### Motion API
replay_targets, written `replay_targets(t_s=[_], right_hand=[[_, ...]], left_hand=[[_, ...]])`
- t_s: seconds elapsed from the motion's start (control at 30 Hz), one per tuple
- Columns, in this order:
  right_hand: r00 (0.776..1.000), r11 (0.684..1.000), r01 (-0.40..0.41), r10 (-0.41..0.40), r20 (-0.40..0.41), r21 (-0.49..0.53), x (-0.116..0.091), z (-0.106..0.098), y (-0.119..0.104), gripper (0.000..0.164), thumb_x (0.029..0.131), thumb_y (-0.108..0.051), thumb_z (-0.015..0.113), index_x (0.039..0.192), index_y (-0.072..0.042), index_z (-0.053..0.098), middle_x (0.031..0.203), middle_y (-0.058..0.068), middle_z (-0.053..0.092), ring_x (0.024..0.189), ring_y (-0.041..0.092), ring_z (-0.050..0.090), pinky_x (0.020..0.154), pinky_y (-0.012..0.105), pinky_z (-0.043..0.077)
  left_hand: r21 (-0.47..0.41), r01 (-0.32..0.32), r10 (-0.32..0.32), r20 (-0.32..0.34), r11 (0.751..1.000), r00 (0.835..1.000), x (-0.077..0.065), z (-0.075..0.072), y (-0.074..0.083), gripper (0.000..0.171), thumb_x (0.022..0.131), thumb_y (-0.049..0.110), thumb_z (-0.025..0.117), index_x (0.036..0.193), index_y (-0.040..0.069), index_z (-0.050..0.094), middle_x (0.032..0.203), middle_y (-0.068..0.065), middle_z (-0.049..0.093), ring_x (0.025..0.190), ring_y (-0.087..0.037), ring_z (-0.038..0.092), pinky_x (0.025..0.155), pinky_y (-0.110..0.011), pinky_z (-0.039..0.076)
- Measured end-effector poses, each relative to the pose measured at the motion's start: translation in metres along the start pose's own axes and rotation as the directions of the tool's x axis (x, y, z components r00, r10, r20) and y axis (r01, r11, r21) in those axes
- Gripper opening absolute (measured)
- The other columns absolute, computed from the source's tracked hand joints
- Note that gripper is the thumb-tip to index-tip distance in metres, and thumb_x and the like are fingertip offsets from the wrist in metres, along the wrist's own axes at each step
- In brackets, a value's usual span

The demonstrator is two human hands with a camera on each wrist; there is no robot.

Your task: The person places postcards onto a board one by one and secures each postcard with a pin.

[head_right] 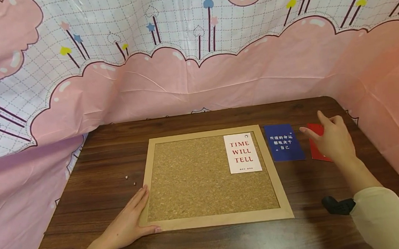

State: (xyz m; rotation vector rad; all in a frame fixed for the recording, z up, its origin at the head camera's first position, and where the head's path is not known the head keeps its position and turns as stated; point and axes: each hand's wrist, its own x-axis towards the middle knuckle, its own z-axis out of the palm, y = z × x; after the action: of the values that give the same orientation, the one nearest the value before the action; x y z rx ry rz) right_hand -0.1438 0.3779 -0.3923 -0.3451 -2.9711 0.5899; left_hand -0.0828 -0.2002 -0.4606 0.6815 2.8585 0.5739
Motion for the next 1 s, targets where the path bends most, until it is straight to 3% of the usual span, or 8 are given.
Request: replay_targets(t_s=[0.13,0.33,0.6,0.83,1.0], right_hand=[[1.0,1.0,-0.024,0.024,0.013,0.0,0.001,-0.006,0.015,0.09,0.095,-0.059,0.046,0.155,-0.007,0.002,0.133,0.049,0.021,0.115,0.064,0.03,0.09,0.075,0.032],[1.0,0.998,-0.025,0.025,-0.001,-0.049,0.002,-0.007,0.031,0.092,0.094,-0.061,0.045,0.153,-0.002,0.005,0.13,0.051,0.021,0.115,0.061,0.026,0.086,0.073,0.033],[0.998,0.996,-0.068,0.067,-0.015,-0.066,0.002,0.0,0.045,0.104,0.091,-0.064,0.049,0.152,0.003,-0.002,0.143,0.051,0.006,0.132,0.065,0.012,0.102,0.076,0.02],[0.996,0.994,-0.073,0.077,0.042,-0.076,0.002,0.006,0.055,0.107,0.09,-0.064,0.05,0.151,0.003,-0.007,0.133,0.057,0.012,0.12,0.069,0.02,0.089,0.079,0.028],[0.994,0.995,-0.079,0.084,0.066,-0.063,0.0,0.012,0.064,0.109,0.091,-0.062,0.052,0.15,0.005,-0.01,0.131,0.057,0.014,0.119,0.069,0.019,0.092,0.079,0.025]], left_hand=[[-0.001,-0.003,0.003,-0.001,1.0,1.0,0.0,-0.001,0.0,0.116,0.069,0.067,0.074,0.148,-0.005,0.029,0.16,-0.02,0.019,0.147,-0.036,0.023,0.111,-0.052,0.036],[0.006,-0.008,0.008,-0.008,1.0,1.0,-0.001,-0.001,0.0,0.116,0.069,0.069,0.072,0.148,-0.005,0.03,0.159,-0.02,0.021,0.147,-0.037,0.024,0.11,-0.053,0.037],[0.016,-0.016,0.016,-0.015,1.0,1.0,-0.001,0.0,0.0,0.115,0.069,0.072,0.069,0.148,-0.005,0.032,0.159,-0.021,0.023,0.146,-0.038,0.025,0.109,-0.054,0.038],[0.017,-0.008,0.008,-0.003,1.0,1.0,0.0,-0.001,0.0,0.116,0.069,0.069,0.072,0.149,-0.003,0.03,0.16,-0.02,0.02,0.147,-0.037,0.023,0.109,-0.054,0.037],[0.018,-0.005,0.004,0.007,1.0,1.0,0.0,-0.001,0.0,0.115,0.069,0.068,0.072,0.149,-0.003,0.029,0.16,-0.019,0.019,0.147,-0.036,0.022,0.11,-0.054,0.037]])
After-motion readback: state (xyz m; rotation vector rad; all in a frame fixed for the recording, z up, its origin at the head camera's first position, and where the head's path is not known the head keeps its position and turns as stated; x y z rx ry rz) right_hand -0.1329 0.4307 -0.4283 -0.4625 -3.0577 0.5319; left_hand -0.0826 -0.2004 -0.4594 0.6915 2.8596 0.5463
